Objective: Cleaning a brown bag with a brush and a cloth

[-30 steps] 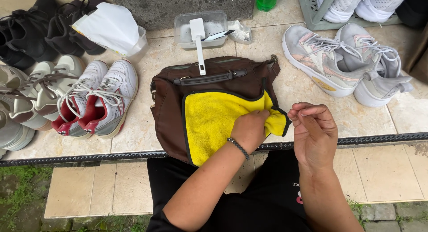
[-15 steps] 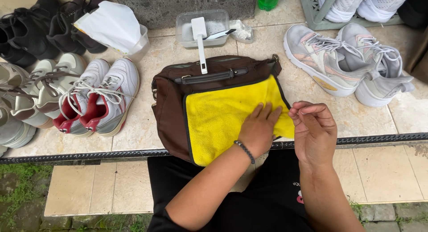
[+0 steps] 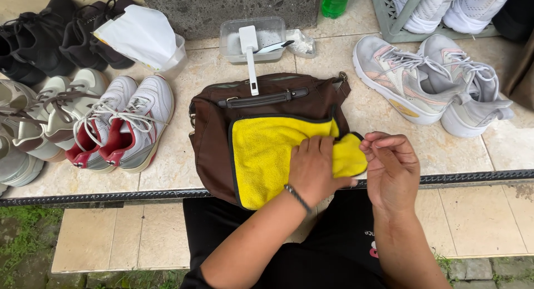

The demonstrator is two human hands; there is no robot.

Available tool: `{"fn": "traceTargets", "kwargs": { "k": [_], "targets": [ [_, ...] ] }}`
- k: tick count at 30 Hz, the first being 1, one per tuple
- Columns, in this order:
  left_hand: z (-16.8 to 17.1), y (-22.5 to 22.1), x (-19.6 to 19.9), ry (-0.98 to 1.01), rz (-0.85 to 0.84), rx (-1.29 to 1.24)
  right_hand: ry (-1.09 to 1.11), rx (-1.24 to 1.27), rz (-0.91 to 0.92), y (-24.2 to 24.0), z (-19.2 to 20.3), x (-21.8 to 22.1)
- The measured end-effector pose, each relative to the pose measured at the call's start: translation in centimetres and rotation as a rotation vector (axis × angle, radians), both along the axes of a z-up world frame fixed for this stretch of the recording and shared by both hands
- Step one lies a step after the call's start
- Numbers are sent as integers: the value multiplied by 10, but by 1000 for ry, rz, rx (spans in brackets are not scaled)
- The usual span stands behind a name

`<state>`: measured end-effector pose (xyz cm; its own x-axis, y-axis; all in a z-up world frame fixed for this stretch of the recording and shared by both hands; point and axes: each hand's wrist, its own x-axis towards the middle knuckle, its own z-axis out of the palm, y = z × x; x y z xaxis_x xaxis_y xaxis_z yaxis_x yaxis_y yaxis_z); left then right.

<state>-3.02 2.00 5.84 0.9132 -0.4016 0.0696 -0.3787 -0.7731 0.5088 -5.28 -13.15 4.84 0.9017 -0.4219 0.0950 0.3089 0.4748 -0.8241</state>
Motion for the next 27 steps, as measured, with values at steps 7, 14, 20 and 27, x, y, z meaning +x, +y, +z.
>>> {"fn": "traceTargets", "kwargs": {
  "k": [7, 14, 20, 27],
  "targets": [
    [-75, -8, 1, -242, -91, 87, -1, -11, -5, -1, 3, 4],
    [-67, 5, 12, -284, -27, 25, 16, -24, 24, 7, 0, 1],
    [-14, 20, -17, -140, 35, 70, -93, -446, 238, 6, 0, 3],
    [-92, 54, -37, -398, -44, 176, -202, -1286, 717, -2, -2, 19]
  ]
}}
